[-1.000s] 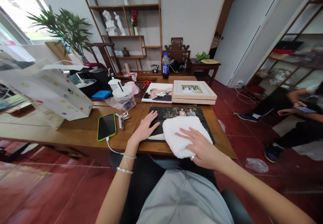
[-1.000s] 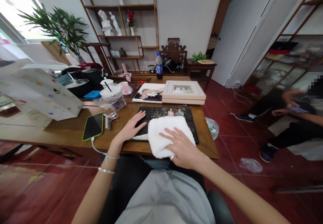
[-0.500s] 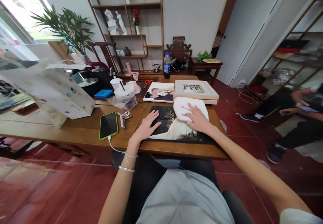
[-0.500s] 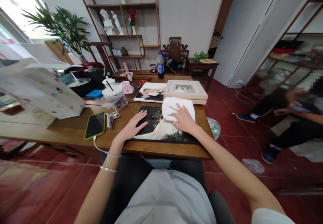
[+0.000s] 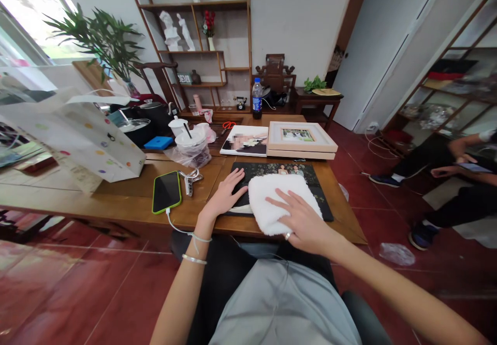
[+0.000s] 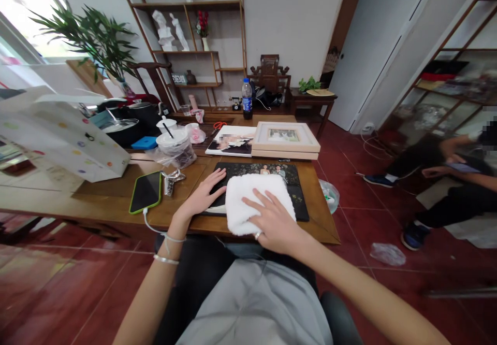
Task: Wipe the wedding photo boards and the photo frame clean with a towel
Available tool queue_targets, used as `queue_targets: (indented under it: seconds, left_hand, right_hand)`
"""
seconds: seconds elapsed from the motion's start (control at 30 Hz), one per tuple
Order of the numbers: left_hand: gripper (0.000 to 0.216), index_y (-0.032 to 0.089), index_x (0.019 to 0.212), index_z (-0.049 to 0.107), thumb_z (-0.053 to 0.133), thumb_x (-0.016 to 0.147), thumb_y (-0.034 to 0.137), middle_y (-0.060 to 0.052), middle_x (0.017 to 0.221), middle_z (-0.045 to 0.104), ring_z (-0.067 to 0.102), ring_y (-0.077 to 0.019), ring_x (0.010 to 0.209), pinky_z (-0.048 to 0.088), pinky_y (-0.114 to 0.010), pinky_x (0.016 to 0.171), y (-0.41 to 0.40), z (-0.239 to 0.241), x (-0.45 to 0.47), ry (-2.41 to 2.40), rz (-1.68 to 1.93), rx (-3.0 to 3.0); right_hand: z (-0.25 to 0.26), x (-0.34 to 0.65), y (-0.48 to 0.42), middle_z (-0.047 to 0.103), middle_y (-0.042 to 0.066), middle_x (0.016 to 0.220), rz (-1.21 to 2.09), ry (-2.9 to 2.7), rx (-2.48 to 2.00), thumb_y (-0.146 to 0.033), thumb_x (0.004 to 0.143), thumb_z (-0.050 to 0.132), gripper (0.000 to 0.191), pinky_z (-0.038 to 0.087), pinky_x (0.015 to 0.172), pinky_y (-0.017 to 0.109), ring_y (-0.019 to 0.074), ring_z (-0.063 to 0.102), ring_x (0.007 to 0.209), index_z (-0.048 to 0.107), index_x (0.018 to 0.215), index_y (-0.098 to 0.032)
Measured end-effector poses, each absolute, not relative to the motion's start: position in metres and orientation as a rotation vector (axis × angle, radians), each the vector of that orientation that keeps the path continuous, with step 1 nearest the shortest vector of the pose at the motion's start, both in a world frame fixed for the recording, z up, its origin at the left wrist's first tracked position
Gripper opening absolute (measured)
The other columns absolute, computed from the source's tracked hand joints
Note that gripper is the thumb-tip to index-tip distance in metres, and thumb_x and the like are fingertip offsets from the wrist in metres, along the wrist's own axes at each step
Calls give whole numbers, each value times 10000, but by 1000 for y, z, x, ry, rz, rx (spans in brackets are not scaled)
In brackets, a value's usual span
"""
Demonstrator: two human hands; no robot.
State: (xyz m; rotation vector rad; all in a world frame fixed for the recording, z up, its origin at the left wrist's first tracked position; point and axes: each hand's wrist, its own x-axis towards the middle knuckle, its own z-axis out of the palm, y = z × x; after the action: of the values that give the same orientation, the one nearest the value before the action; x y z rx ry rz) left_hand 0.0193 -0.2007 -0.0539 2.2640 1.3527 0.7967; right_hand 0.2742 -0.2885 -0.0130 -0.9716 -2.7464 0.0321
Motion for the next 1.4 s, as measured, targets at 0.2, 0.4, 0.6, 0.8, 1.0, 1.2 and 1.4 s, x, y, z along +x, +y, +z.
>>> queue_targets:
  seconds: [0.2,0.4,0.6,0.8,1.0,1.2,1.4]
  left_hand:
    - [523,242,1329,392,431,854,457,-64,1436,337,209,-213,1360,189,-484,1081,-199,-57,19,1347,823,2265]
    - [524,239,1332,386,426,857,459,-66,1439,332,204,-212,1362,186,-495,1078,-199,-57,19,1346,818,2266]
    - [530,247,1338,377,432,855,458,-63,1443,323,199,-223,1363,176,-502,1081,-197,-59,19,1348,809,2263]
    - [460,246,1338,383,308,913,406,-41,1442,328,211,-195,1360,171,-466,1096,-198,-57,18,1349,803,2246]
    - [454,244,1336,386,313,912,388,-39,1445,321,214,-200,1359,177,-473,1093,-196,-58,17,1336,795,2264]
    - [449,254,1339,379,319,911,375,-36,1447,317,213,-202,1359,176,-478,1092,-196,-60,17,1335,794,2271]
    - [445,262,1341,373,313,913,366,-35,1450,311,210,-202,1360,178,-494,1086,-197,-60,16,1337,790,2260]
  right_hand:
    - [-13,294,-207,404,75,1384,6,-2677,-1007,-103,661,520,435,207,1047,516,290,234,1321,612,1077,-194]
    - [-19,292,-171,335,63,1427,-78,-2574,-1185,-162,718,518,368,167,1018,590,344,162,1331,616,1072,-180]
    - [-16,278,-200,394,78,1392,-69,-2638,-1144,-116,702,495,395,173,1020,584,342,208,1316,617,1074,-169]
    - [-5,261,-274,374,78,1403,51,-2756,-949,-129,664,534,309,133,1063,540,301,147,1343,664,938,-187]
    - [-3,277,-292,338,24,1427,169,-2787,-839,-98,654,529,346,133,1097,468,256,139,1351,654,962,-195]
    - [-10,292,-218,419,94,1371,109,-2619,-1035,-230,774,548,288,188,1072,489,256,251,1319,624,1049,-188]
    - [-17,275,-167,408,108,1377,30,-2456,-1288,-390,868,447,338,200,1046,517,257,253,1318,595,1099,-192]
